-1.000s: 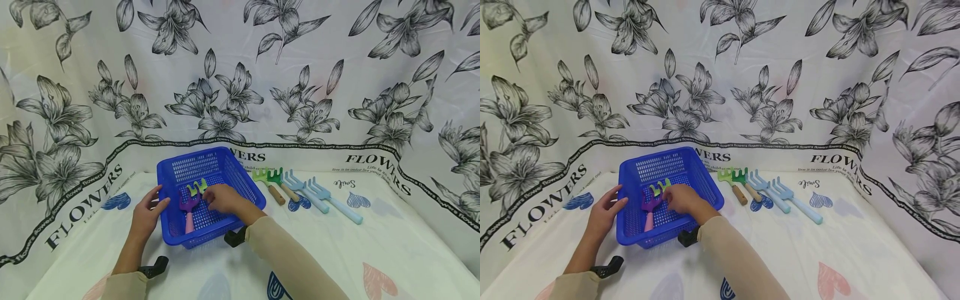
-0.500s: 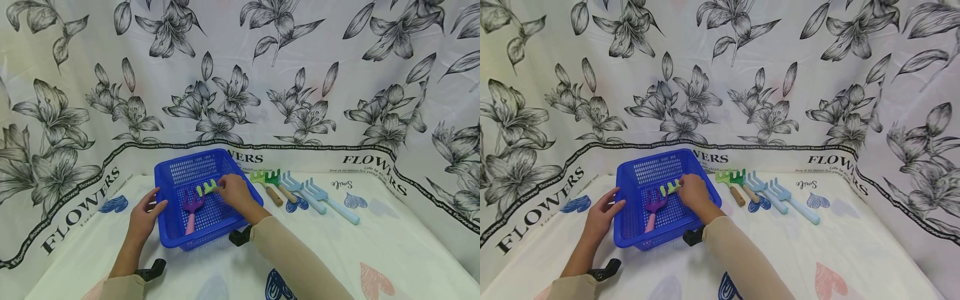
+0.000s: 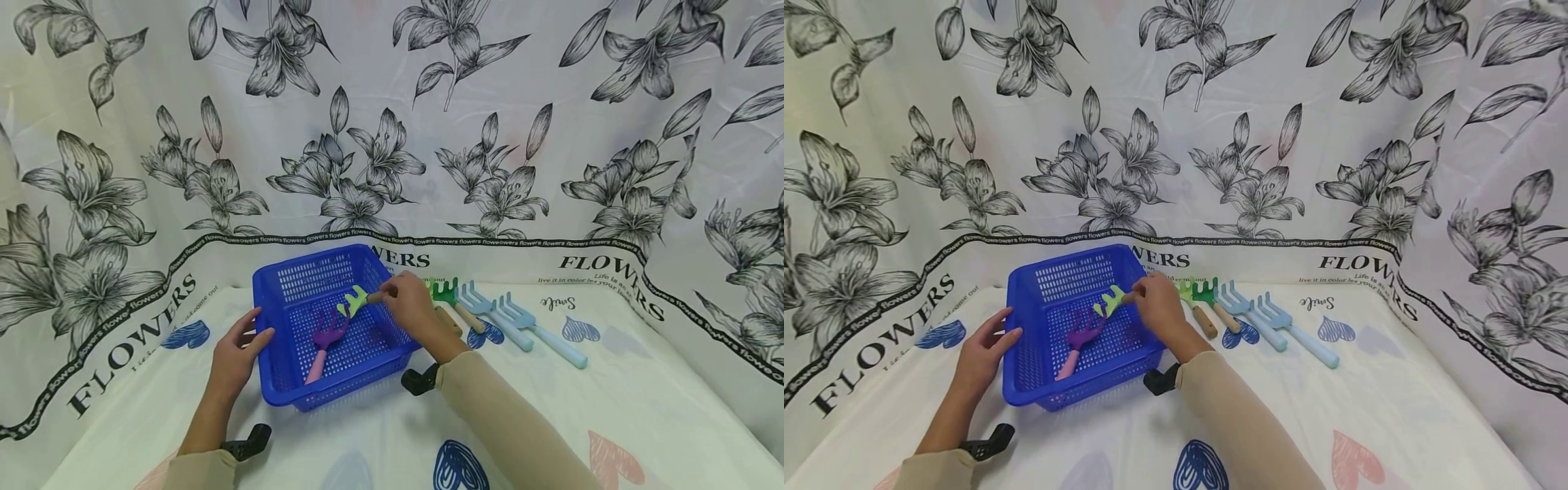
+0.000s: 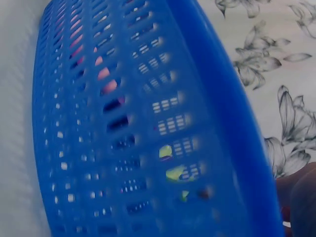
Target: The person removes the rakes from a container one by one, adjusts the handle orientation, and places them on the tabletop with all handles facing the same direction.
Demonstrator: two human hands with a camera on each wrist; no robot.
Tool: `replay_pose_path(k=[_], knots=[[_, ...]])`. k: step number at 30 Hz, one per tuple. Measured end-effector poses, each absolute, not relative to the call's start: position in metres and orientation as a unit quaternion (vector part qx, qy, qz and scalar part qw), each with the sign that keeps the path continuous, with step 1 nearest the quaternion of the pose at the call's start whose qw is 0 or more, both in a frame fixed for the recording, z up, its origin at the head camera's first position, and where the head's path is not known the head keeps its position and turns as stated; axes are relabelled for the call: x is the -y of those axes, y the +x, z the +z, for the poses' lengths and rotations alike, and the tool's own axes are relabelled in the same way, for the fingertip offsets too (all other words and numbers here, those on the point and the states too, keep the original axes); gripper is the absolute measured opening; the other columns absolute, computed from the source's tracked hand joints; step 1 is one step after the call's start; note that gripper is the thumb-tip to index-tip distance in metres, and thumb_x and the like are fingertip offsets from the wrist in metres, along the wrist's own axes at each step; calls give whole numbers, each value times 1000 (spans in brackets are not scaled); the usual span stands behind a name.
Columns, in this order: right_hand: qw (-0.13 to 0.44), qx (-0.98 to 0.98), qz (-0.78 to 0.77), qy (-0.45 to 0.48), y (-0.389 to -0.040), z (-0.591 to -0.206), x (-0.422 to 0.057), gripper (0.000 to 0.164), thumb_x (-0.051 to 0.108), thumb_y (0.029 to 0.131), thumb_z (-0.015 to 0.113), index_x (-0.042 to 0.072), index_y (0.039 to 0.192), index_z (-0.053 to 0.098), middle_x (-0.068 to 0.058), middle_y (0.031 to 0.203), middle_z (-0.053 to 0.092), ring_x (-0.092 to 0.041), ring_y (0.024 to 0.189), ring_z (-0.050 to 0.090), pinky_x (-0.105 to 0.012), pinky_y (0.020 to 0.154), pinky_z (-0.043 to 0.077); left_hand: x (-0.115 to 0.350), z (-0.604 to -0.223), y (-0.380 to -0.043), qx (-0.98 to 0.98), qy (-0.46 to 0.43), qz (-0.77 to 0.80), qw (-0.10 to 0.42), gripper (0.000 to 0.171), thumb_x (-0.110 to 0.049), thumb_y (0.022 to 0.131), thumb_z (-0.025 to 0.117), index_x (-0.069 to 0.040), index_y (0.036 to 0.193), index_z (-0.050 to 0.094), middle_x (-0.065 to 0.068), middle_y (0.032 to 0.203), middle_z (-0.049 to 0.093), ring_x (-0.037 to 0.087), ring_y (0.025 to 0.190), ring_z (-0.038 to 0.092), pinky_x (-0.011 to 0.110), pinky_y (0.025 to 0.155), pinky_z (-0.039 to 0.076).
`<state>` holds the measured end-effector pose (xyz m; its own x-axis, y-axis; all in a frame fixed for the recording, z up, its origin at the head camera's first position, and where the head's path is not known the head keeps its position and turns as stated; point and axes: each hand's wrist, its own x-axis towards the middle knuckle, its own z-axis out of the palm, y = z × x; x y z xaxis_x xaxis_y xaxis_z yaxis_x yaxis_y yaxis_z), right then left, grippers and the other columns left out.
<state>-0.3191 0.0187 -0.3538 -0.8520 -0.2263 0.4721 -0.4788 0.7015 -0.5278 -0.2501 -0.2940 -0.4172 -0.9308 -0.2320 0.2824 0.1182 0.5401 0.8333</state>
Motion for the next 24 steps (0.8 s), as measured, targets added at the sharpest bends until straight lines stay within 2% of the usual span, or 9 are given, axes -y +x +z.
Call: replay_pose_path(k=[7,13,24], knots=[[237,887,349,189,-320,-354,-37,14,3,86,72,5,100,75,-5,95,62,-18,84,59,-29,70,53,294,-416,-249,858,31,-479,183,70,-47,96,55,-15,153,32,25,141,44,46,125,46,64,96,40],[285,849,397,202,-321,-350,-56,15,0,85,73,1,100,74,-9,92,60,-21,85,65,-30,73,56,293,-415,-248,859,34,-479,180,69,-46,96,56,-15,153,32,25,142,44,46,125,46,63,96,40],[281,813,476,183,-315,-342,-104,20,1,87,71,0,106,72,-10,102,63,-24,92,67,-30,79,56,293,-417,-250,857,37,-481,180,69,-47,96,55,-15,153,32,25,142,44,45,125,46,63,96,40]])
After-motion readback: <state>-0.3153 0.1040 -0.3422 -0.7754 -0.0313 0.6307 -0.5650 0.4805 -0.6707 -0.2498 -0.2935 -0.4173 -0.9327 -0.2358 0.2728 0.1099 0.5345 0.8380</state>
